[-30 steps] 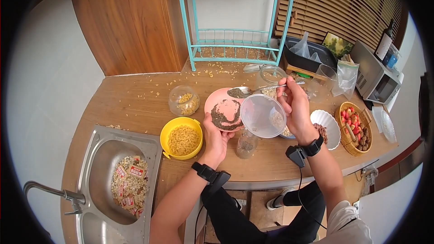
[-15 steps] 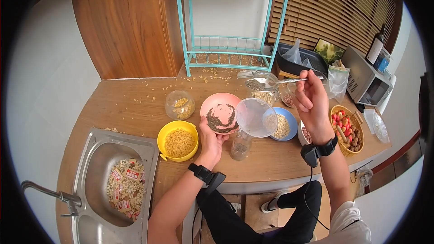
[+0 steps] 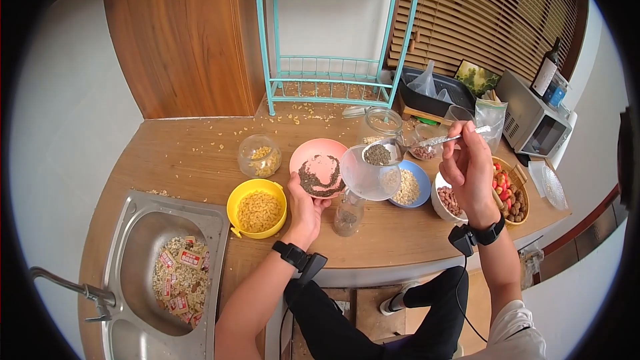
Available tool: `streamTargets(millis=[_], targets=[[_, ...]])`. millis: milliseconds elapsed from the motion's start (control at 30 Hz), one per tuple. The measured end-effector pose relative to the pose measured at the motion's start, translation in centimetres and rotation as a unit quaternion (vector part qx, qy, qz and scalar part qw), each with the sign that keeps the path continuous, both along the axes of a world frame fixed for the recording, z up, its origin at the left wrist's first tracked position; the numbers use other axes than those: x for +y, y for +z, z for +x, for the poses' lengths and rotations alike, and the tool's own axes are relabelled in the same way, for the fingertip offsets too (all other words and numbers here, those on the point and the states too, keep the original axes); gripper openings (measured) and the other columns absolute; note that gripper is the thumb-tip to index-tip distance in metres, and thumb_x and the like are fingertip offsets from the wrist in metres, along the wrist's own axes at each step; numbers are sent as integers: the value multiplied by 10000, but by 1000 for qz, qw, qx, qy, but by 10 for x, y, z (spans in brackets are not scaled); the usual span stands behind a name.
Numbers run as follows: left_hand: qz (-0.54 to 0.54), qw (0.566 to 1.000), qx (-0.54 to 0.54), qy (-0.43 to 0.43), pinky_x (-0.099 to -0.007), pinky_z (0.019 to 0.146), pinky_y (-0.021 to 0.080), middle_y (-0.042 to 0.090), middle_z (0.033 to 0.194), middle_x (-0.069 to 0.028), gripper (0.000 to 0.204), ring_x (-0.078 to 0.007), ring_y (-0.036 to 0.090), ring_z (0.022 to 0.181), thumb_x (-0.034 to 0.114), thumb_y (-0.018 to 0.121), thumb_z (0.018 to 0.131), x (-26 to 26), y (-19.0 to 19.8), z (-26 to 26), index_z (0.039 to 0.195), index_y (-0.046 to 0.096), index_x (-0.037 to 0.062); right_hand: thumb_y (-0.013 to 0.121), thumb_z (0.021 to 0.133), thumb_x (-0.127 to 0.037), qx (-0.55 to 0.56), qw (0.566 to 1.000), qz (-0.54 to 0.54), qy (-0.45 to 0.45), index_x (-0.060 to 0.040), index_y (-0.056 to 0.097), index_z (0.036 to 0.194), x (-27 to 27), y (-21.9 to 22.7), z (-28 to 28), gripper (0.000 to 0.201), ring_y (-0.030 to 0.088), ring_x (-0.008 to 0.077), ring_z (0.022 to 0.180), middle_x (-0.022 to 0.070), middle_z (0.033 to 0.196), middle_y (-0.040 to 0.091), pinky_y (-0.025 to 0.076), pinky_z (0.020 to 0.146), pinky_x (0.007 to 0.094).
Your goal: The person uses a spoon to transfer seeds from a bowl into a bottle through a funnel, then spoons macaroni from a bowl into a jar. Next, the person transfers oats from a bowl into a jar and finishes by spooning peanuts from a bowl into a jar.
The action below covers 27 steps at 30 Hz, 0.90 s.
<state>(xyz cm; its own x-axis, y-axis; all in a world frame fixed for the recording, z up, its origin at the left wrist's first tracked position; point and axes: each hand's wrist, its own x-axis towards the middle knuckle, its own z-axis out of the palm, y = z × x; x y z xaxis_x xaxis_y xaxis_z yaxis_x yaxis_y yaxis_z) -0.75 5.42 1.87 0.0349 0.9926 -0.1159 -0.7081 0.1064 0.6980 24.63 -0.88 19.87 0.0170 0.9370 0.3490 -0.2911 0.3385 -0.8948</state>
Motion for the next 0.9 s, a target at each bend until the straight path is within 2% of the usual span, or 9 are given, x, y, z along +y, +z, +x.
streamTargets(millis=[533, 733, 800, 833, 900], targets=[[9, 1000, 1, -4, -254, 628, 449, 646, 1022, -24, 558, -124, 615, 831, 612, 315, 1016, 2, -3, -1, 1192, 524, 125, 375, 1093, -339, -125, 986, 105, -27, -31, 571, 1036, -6, -8, 6, 370, 401, 60, 432, 62, 791, 589, 289, 392, 194], [12, 1000, -3, -5, -258, 625, 447, 650, 1010, -32, 545, -127, 620, 815, 589, 301, 1027, 3, -5, -2, 1193, 523, 119, 385, 1091, -320, -234, 948, 214, -15, -5, 576, 1040, -12, -14, 9, 372, 430, 54, 453, 72, 816, 607, 317, 409, 189], [14, 1000, -3, -8, -259, 624, 446, 652, 1007, -35, 542, -128, 621, 815, 581, 296, 1031, 2, -3, -2, 1193, 523, 116, 389, 1090, -326, -302, 907, 293, -25, 3, 572, 1048, -13, -15, 9, 379, 438, 53, 453, 80, 821, 612, 327, 414, 191], [12, 1000, -1, -7, -261, 620, 446, 654, 1004, -37, 542, -129, 622, 815, 577, 292, 1033, 1, -1, -2, 1193, 522, 113, 389, 1090, -326, -302, 907, 293, -24, 3, 572, 1048, -14, -15, 9, 379, 438, 53, 453, 80, 821, 612, 327, 414, 191], [9, 1000, 1, -5, -262, 616, 445, 656, 1002, -39, 543, -130, 623, 815, 573, 288, 1035, -1, 2, -1, 1193, 522, 110, 379, 1092, -341, -228, 942, 246, -1, -4, 563, 1070, -16, -18, 9, 384, 437, 58, 445, 81, 827, 610, 315, 399, 193]])
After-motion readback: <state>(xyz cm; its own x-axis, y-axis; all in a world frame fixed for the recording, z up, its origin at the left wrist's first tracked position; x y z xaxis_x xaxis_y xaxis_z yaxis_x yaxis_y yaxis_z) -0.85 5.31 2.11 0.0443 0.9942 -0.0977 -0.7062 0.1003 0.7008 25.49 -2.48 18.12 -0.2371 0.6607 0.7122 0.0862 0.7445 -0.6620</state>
